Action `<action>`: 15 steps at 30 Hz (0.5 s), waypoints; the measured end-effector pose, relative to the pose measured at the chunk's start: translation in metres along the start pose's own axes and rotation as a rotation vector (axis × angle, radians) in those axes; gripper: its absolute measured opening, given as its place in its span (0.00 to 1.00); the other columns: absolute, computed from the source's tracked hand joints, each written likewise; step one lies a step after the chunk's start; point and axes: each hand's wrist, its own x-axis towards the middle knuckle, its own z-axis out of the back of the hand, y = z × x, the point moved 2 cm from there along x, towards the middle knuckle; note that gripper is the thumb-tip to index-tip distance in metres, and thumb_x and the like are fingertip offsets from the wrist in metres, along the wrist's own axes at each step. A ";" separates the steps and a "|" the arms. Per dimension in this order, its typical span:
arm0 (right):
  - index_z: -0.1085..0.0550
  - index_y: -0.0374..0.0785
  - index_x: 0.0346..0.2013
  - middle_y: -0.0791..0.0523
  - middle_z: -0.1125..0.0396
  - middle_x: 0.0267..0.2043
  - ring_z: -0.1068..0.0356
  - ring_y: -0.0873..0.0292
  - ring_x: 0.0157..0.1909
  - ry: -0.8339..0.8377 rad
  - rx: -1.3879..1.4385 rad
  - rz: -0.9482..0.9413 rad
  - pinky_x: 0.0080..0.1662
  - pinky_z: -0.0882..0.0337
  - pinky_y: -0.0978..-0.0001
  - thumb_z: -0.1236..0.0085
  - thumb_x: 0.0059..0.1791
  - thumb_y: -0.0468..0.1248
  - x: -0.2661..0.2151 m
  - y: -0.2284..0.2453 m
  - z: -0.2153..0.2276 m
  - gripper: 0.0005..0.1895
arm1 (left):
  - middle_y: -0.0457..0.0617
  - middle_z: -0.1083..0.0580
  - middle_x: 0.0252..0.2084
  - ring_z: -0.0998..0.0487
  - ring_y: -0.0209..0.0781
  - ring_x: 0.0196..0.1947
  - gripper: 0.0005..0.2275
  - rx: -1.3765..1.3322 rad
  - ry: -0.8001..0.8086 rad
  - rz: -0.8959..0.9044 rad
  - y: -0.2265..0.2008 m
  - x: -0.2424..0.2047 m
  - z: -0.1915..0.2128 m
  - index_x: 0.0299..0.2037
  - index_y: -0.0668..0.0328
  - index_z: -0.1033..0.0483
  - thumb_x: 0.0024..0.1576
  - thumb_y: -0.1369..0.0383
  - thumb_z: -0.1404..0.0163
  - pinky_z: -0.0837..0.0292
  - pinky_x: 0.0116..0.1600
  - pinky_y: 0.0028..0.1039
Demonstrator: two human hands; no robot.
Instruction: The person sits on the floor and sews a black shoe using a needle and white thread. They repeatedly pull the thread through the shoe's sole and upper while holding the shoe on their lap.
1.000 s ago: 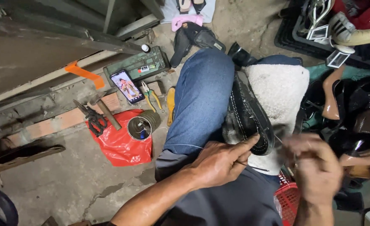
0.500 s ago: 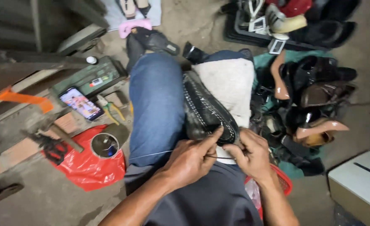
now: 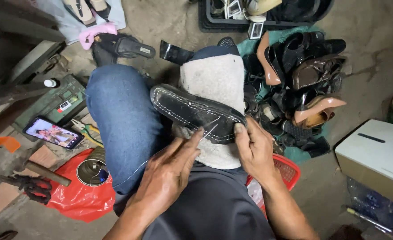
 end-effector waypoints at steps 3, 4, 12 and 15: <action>0.39 0.42 0.26 0.61 0.46 0.24 0.47 0.62 0.27 0.064 -0.011 -0.057 0.32 0.45 0.66 0.60 0.60 0.45 0.003 0.002 0.003 0.19 | 0.46 0.24 0.45 0.19 0.49 0.34 0.21 0.052 -0.032 -0.084 -0.001 0.006 -0.004 0.69 0.48 0.34 0.65 0.70 0.51 0.25 0.36 0.39; 0.38 0.41 0.27 0.61 0.44 0.24 0.45 0.62 0.27 0.097 -0.009 -0.096 0.33 0.43 0.65 0.58 0.59 0.45 0.003 0.004 0.004 0.18 | 0.42 0.26 0.43 0.19 0.49 0.32 0.20 0.073 -0.023 -0.084 -0.001 0.007 -0.006 0.69 0.46 0.33 0.65 0.71 0.52 0.27 0.33 0.40; 0.34 0.40 0.32 0.60 0.40 0.27 0.41 0.63 0.28 0.121 0.085 -0.081 0.34 0.39 0.68 0.58 0.59 0.43 0.006 0.004 0.003 0.15 | 0.42 0.29 0.41 0.24 0.46 0.23 0.23 0.126 0.066 -0.039 0.004 0.013 -0.013 0.70 0.42 0.34 0.63 0.71 0.54 0.32 0.20 0.41; 0.34 0.39 0.32 0.60 0.40 0.27 0.41 0.63 0.28 0.118 0.097 -0.070 0.33 0.40 0.68 0.58 0.59 0.42 0.006 0.002 0.002 0.14 | 0.42 0.29 0.43 0.22 0.49 0.26 0.24 0.146 0.098 -0.005 0.003 0.015 -0.015 0.70 0.40 0.34 0.62 0.70 0.54 0.32 0.21 0.44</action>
